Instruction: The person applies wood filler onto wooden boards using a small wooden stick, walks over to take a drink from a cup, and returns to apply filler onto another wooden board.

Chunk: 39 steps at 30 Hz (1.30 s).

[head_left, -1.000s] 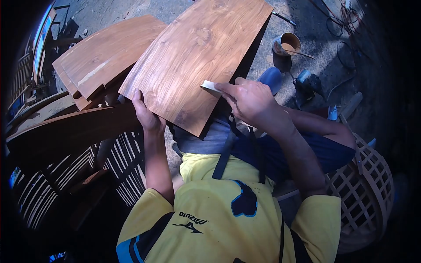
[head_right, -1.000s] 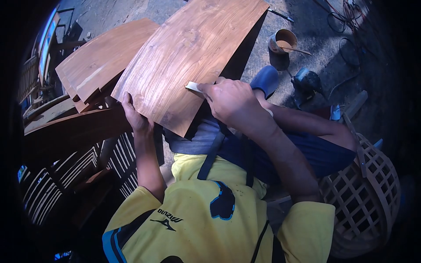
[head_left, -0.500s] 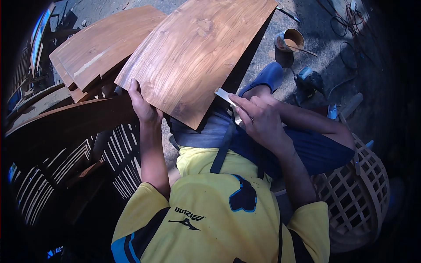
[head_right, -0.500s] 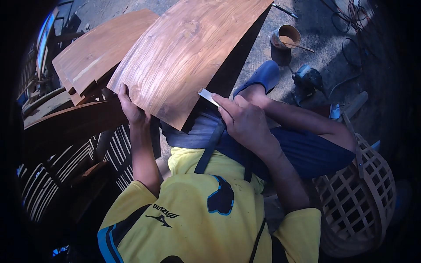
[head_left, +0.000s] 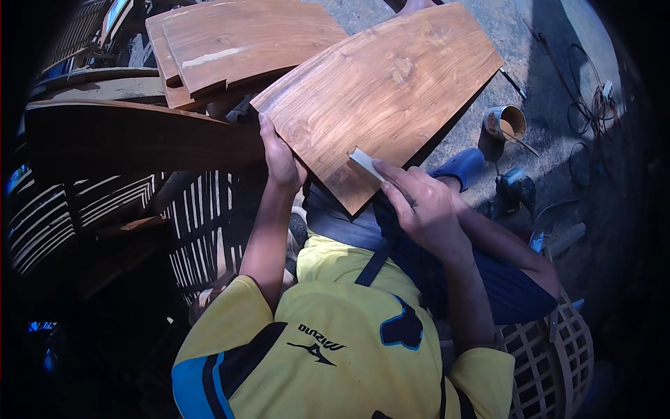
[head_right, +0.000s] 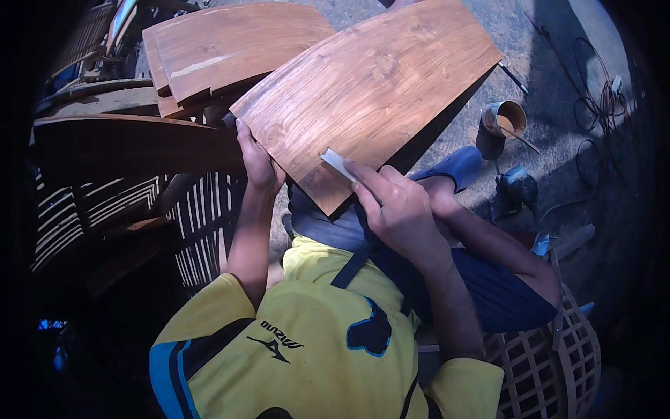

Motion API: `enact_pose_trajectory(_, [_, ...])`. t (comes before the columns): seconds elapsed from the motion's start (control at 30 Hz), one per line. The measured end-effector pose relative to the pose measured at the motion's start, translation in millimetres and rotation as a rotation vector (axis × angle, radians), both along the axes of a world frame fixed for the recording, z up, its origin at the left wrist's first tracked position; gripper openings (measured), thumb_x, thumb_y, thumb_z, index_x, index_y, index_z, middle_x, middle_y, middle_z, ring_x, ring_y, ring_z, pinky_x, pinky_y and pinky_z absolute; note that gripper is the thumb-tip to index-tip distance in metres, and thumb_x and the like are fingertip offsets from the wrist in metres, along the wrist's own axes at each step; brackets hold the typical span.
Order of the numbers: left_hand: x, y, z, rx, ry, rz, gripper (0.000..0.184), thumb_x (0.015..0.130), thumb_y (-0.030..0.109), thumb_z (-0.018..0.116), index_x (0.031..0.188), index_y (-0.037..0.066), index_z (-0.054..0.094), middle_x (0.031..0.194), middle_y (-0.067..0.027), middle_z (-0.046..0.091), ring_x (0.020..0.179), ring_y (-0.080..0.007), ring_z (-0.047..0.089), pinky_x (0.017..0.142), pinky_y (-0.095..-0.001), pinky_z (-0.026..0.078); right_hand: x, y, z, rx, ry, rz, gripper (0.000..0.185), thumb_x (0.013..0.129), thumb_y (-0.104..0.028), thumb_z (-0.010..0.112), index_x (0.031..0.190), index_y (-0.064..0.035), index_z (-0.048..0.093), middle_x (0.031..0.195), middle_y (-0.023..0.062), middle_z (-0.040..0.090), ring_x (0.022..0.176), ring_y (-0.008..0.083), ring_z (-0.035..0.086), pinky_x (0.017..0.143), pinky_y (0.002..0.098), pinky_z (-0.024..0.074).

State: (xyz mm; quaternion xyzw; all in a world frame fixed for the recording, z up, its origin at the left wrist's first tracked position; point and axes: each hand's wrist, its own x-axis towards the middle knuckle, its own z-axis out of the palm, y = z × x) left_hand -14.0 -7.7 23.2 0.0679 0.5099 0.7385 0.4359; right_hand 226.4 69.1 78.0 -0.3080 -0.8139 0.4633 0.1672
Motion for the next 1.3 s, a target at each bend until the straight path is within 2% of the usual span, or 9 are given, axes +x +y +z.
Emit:
enact_pose_trajectory(0.17, [-3.5,-0.5,-5.1,0.018,0.030,-0.001,0.074,0.107,0.060,0.027,0.154,0.003,0.031,0.147,-0.0193,0.048,0.136,-0.0323,0.050,0.114,-0.0473,0.042,-38.3,-2.8,14.7,0.031,-0.203,0.099,0.040,0.093,-0.013,0.067,0.133,-0.0185,0.067,0.079,0.0156,0.059,0.071,0.0351,0.064,0.065,0.0447,0.0534])
enact_pose_trajectory(0.5, [-9.4,-6.8,-8.2,0.009,-0.035,0.020,0.078,0.106,0.063,0.022,0.156,0.003,0.030,0.151,-0.0167,0.046,0.139,-0.0302,0.047,0.118,-0.0450,0.036,-66.8,29.1,25.2,0.095,-0.193,0.291,0.031,0.097,-0.021,0.063,0.127,-0.0143,0.068,0.083,0.0170,0.065,0.079,0.0368,0.068,0.071,0.0469,0.0543])
enact_pose_trajectory(0.73, [-8.3,-7.4,-11.5,-0.020,-0.045,0.069,0.081,0.104,0.066,0.027,0.155,0.003,0.033,0.149,-0.0155,0.049,0.138,-0.0301,0.048,0.117,-0.0454,0.036,-61.6,41.9,18.8,0.023,-0.147,0.184,0.030,0.098,-0.022,0.062,0.126,-0.0125,0.067,0.090,0.0189,0.069,0.083,0.0377,0.069,0.074,0.0473,0.0549])
enact_pose_trajectory(0.87, [-6.7,-5.1,-13.8,-0.048,0.050,-0.031,0.067,0.106,0.050,0.040,0.151,0.000,0.037,0.146,-0.0188,0.051,0.135,-0.0302,0.052,0.113,-0.0461,0.042,-44.1,67.3,1.7,-0.100,0.033,0.030,0.029,0.101,-0.021,0.059,0.126,-0.0073,0.067,0.097,0.0208,0.072,0.089,0.0378,0.071,0.078,0.0440,0.0560])
enact_pose_trajectory(0.97, [-10.1,-5.5,-17.1,-0.072,-0.005,-0.040,0.063,0.107,0.043,0.042,0.151,-0.002,0.036,0.147,-0.0197,0.051,0.135,-0.0301,0.052,0.114,-0.0459,0.041,-13.9,101.1,-25.9,-0.343,-0.053,-0.159,0.034,0.104,-0.020,0.056,0.133,-0.0075,0.066,0.085,0.0131,0.072,0.073,0.0176,0.070,0.069,0.0329,0.0546])
enact_pose_trajectory(1.07, [-11.5,-7.0,-19.1,-0.048,-0.010,-0.062,0.062,0.107,0.040,0.041,0.151,-0.003,0.036,0.147,-0.0195,0.051,0.135,-0.0303,0.052,0.114,-0.0452,0.040,14.9,139.9,-63.1,-0.416,-0.078,-0.423,0.036,0.102,-0.025,0.056,0.131,-0.0068,0.068,0.077,0.0051,0.069,0.066,0.0121,0.062,0.063,0.0278,0.0506])
enact_pose_trajectory(1.17, [-8.9,-4.6,-13.1,-0.102,0.028,-0.004,0.064,0.104,0.041,0.046,0.150,-0.003,0.038,0.144,-0.0204,0.052,0.132,-0.0312,0.054,0.113,-0.0458,0.042,34.9,178.4,-120.2,-0.166,-0.093,-0.498,0.036,0.100,-0.026,0.059,0.128,-0.0069,0.070,0.081,0.0087,0.072,0.072,0.0159,0.067,0.068,0.0303,0.0527])
enact_pose_trajectory(1.23, [-11.0,-7.2,-17.7,-0.098,0.024,-0.025,0.066,0.102,0.041,0.047,0.150,-0.004,0.037,0.144,-0.0209,0.052,0.133,-0.0314,0.054,0.113,-0.0461,0.042,38.4,197.9,-127.1,-0.035,-0.116,-0.525,0.037,0.096,-0.026,0.056,0.124,-0.0087,0.072,0.099,0.0198,0.075,0.093,0.0364,0.073,0.087,0.0426,0.0564])
enact_pose_trajectory(1.3, [-11.8,-8.0,-20.5,-0.104,0.022,-0.031,0.070,0.099,0.042,0.051,0.150,-0.004,0.036,0.143,-0.0222,0.052,0.132,-0.0317,0.054,0.111,-0.0460,0.043,36.6,214.5,-129.7,-0.018,-0.145,-0.509,0.037,0.096,-0.027,0.056,0.124,-0.0093,0.072,0.103,0.0210,0.074,0.096,0.0380,0.072,0.089,0.0438,0.0558])
